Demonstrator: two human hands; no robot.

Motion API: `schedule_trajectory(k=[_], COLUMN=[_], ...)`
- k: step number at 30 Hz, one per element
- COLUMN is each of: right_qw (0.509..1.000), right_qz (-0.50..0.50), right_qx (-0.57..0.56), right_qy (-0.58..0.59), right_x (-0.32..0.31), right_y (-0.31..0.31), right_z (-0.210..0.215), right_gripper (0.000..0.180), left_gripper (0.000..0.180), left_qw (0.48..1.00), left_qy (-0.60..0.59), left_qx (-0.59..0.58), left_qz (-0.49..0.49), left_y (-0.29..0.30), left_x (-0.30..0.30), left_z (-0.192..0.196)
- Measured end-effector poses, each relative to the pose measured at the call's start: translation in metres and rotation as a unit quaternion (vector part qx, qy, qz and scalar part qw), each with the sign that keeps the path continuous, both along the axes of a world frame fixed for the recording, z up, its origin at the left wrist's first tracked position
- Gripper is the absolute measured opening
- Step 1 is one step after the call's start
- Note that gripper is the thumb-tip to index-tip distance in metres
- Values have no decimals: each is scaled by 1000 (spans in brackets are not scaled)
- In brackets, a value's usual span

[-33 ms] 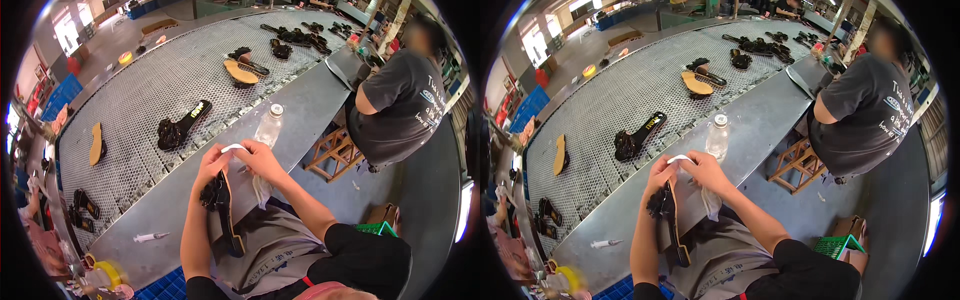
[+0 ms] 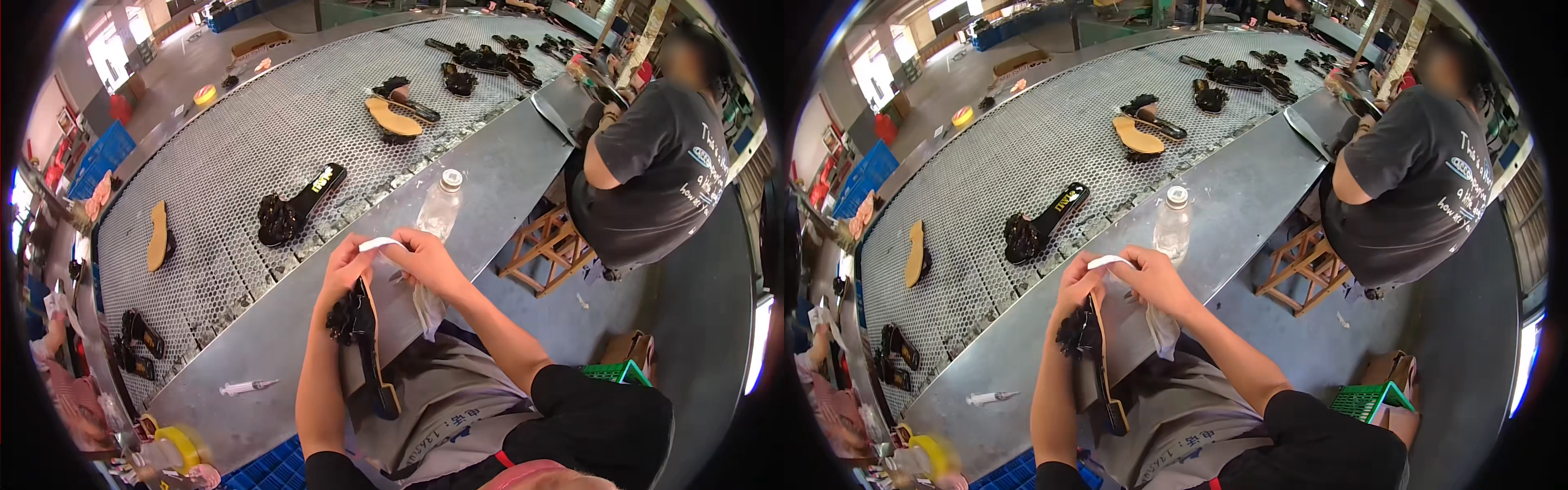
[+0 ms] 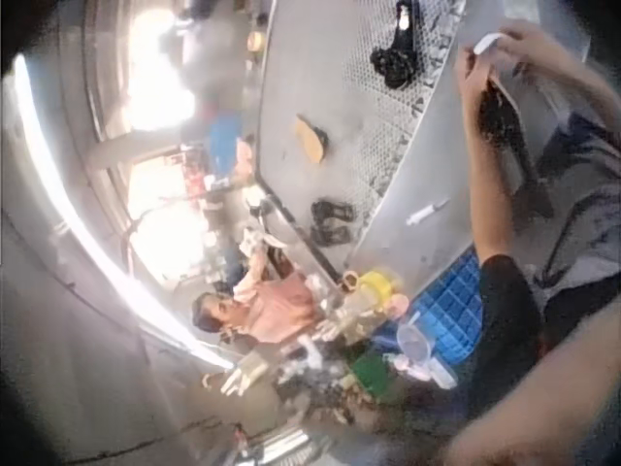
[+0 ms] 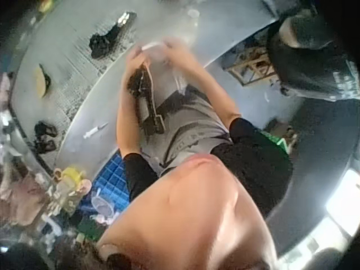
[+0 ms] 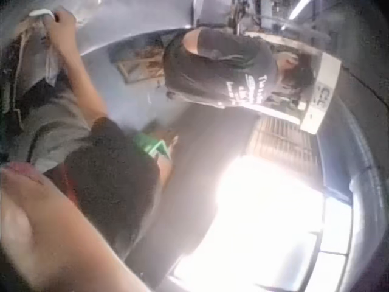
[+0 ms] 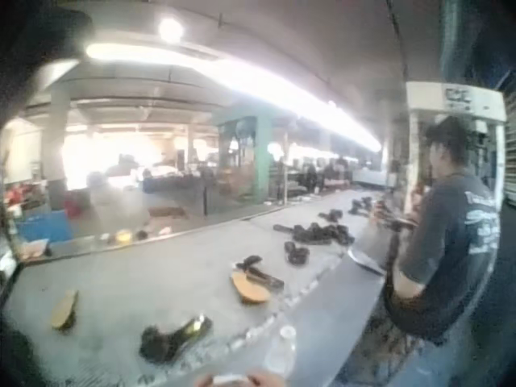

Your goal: Cleaning and wiping down black sandals with a cloth and cleaning agent at a manufacturing workstation.

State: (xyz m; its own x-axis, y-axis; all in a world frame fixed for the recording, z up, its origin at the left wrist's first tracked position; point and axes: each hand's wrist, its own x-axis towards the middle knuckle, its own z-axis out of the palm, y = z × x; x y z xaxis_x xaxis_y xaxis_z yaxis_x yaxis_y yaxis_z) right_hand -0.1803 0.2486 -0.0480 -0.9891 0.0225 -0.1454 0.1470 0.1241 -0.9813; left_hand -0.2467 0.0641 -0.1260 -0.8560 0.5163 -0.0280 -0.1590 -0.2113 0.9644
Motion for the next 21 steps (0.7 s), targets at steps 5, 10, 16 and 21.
schedule_trajectory(k=[5, 10, 16, 21], right_qw=[998, 998, 908, 811], right_qz=[52, 13, -45, -5], right_qx=[-30, -62, -392, -534], right_qy=[-26, 20, -141, -239], right_x=[12, 37, 40, 55], right_y=[11, 21, 19, 28], right_z=[-17, -19, -16, -35], right_gripper=[27, 22, 36, 50], left_gripper=[19, 25, 15, 16], left_qw=[993, 987, 982, 987], left_qy=[-33, -25, -28, -70], left_qx=[106, 155, 176, 132], left_qz=[26, 26, 54, 63], left_y=[-3, 3, 8, 6], left_x=[-7, -24, -18, -8], left_z=[-4, 0, 1, 13])
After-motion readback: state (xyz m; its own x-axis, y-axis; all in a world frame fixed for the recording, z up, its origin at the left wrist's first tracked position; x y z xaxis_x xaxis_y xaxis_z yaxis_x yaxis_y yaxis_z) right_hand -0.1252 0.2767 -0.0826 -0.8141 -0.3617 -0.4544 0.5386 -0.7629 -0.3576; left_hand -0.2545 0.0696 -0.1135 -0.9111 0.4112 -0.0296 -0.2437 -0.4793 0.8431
